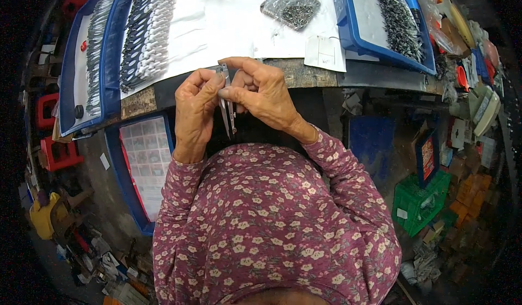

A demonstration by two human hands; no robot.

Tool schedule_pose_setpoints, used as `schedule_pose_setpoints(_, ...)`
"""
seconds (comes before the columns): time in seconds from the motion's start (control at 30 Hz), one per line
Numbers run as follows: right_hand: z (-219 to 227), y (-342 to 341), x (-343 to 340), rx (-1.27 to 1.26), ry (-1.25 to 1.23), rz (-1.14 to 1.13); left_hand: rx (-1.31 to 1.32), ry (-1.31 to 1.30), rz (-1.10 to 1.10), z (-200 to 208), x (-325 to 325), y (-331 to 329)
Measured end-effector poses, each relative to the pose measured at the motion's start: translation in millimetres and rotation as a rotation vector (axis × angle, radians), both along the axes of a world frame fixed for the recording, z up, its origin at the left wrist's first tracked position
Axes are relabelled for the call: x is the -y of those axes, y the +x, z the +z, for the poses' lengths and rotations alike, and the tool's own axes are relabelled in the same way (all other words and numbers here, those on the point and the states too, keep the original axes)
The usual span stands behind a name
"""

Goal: Assembling and inspecting small metal tweezers or forceps at a manual workstation.

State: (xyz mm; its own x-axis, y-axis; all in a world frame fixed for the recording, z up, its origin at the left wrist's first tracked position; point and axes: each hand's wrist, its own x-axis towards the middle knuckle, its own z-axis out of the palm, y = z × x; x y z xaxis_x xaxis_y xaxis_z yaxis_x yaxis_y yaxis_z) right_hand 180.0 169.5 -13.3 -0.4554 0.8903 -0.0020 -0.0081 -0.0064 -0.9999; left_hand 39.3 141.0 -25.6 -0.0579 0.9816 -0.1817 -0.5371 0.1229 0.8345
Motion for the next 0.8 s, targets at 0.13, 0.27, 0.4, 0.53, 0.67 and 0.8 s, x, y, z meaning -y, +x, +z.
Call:
schedule_pose_setpoints(0.13, -8, -1, -1, -0.013, -0.033, 0.002, 0.002, -0.014, 0.002, -7, 0, -1)
schedule_pose_setpoints(0.27, -12, -2, -1, -0.017, -0.031, -0.006, -0.001, -0.013, -0.005, -9, 0, 0)
schedule_pose_setpoints(0.4, -15, -1, -2, -0.005, -0.03, -0.002, -0.009, -0.015, -0.001, -12, -2, 0)
schedule_pose_setpoints(0.53, -19, -2, -3, -0.021, -0.042, 0.0, 0.006, -0.015, 0.008, -18, -2, 1)
schedule_pose_setpoints(0.67, -23, -4, -3, -0.035, -0.032, 0.004, -0.002, -0.013, 0.013, -19, -2, 0)
schedule_pose_setpoints(0.8, -24, -4, -3, -0.017, -0.042, 0.017, -0.035, -0.035, -0.013, -20, -4, -3)
